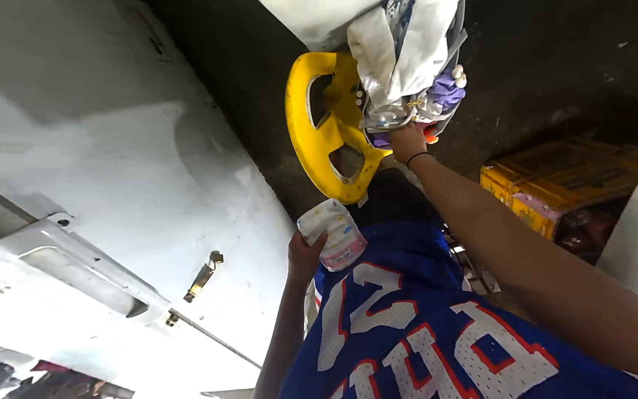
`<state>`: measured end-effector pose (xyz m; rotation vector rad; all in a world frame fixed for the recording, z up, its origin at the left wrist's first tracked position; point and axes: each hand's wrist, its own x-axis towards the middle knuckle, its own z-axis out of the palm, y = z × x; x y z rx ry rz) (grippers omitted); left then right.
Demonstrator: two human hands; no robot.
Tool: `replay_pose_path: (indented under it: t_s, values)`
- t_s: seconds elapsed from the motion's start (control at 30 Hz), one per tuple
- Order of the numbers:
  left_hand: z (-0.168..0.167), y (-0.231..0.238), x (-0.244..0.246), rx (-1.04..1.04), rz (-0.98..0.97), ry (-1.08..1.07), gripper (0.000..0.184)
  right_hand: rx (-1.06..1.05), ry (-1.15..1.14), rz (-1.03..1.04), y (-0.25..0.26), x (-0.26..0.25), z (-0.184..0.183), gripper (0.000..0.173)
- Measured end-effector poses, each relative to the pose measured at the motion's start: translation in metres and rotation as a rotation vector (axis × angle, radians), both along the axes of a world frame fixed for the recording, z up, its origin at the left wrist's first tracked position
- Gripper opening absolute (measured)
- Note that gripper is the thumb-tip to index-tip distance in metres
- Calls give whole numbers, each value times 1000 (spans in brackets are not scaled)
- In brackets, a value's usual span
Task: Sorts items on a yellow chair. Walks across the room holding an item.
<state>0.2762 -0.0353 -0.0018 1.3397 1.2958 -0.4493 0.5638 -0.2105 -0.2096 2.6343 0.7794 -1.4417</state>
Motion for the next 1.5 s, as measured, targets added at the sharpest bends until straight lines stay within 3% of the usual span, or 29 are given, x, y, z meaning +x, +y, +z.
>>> replay_pose_path:
  t_s: [0.43,0.87,0.93,1.07,1.17,1.23,1.3,1.37,1.5]
  values:
    - [-8,-8,8,-19,-8,37,41,72,159,62,-8,11,7,36]
    - [-12,-3,2,4,-11,61,39,45,118,57,-10,4,-5,39]
    - [-8,0,2,24,3,42,39,85,87,75,-11,1,6,38]
    - [-4,8,9,23,29,-9,38,259,109,85,-30,7,62,25]
    - [-4,14,15,27,38,-36,38,499,150,-67,-56,25,110,29]
    - [-4,17,17,14,31,-34,38,577,102,-250,-66,37,149,29]
    - [-7,17,19,2,14,-26,38,607,15,-440,-72,52,162,28]
    - [-12,17,23,5,-14,-24,38,631,-38,-662,-74,69,146,30]
    - [-6,20,31,19,-76,-3,41,563,-82,-1037,-73,90,63,35]
